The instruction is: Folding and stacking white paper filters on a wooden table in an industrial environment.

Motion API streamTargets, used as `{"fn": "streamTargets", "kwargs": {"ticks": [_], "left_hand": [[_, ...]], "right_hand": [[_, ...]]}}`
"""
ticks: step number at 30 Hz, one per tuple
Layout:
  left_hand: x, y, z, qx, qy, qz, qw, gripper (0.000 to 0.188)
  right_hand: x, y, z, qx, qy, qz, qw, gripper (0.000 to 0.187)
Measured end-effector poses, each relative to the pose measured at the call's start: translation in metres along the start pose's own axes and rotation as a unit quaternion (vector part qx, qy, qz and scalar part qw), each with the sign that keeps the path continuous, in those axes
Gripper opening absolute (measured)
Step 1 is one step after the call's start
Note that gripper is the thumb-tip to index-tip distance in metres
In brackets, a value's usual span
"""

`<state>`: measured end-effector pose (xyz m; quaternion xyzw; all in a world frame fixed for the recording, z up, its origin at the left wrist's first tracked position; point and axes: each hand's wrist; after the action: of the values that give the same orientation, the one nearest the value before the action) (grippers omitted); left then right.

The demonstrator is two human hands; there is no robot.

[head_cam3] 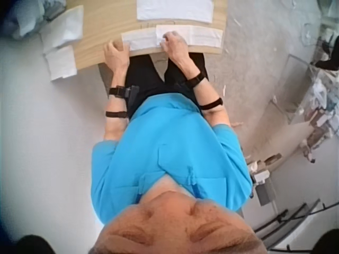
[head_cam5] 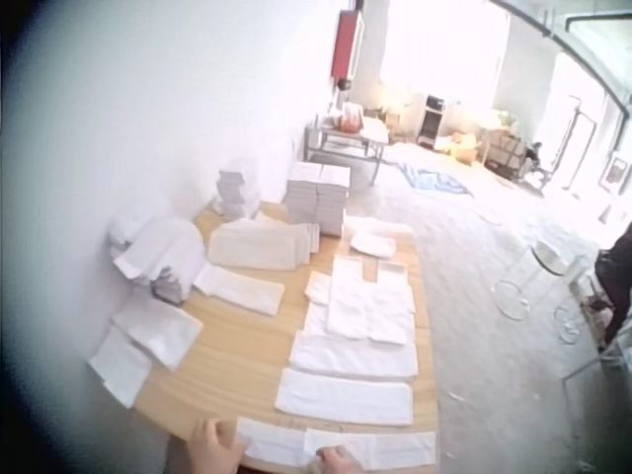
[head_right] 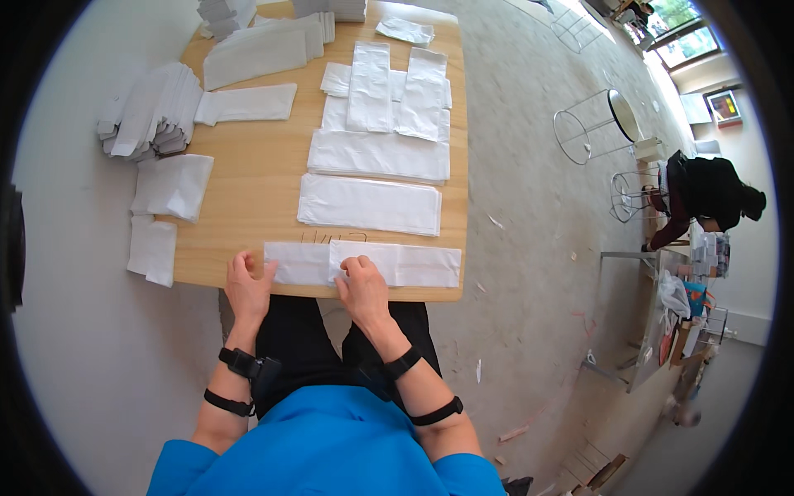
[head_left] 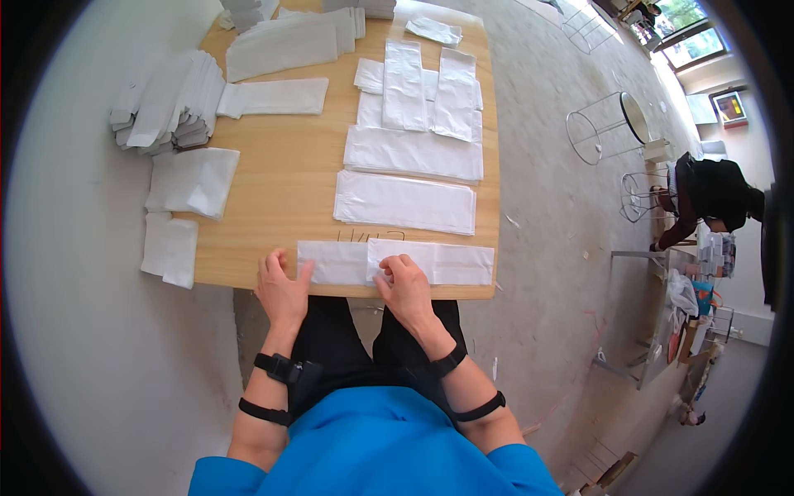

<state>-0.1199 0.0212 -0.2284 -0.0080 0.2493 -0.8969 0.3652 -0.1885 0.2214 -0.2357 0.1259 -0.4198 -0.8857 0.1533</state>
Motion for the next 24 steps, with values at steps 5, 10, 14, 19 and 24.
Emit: {"fn": "streamTargets", "kwargs": {"ticks": [5,10,14,19,24], "left_hand": [[-0.012,-0.039,0.006,0.099,0.021,-0.336,0.936,0.095],[0.000,-0.065,-0.019,0.148,0.150,-0.434,0.876,0.111],[0.006,-0.061,-0.024,0.143,0.161,-0.446,0.869,0.110],[0.007,-0.063,-0.022,0.136,0.153,-0.459,0.864,0.102],[0.004,-0.056,-0.009,0.098,0.123,-0.425,0.891,0.092]], "right_hand": [[0.004,0.005,0.035,-0.137,0.036,0.140,0.980,0.065],[0.010,-0.027,0.052,-0.205,0.133,0.133,0.961,0.087],[0.010,-0.034,0.051,-0.203,0.149,0.152,0.956,0.088],[0.005,-0.037,0.059,-0.149,0.127,0.122,0.973,0.081],[0.005,-0.026,0.065,-0.155,0.093,0.168,0.969,0.070]]}}
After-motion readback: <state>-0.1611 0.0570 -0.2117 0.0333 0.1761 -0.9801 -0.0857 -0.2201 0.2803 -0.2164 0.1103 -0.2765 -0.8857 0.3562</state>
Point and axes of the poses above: each hand's wrist, its own x-axis towards the middle knuckle, its own z-axis out of the back of the hand, y = z × x, and after that the axes turned 5 degrees about x, right-handed
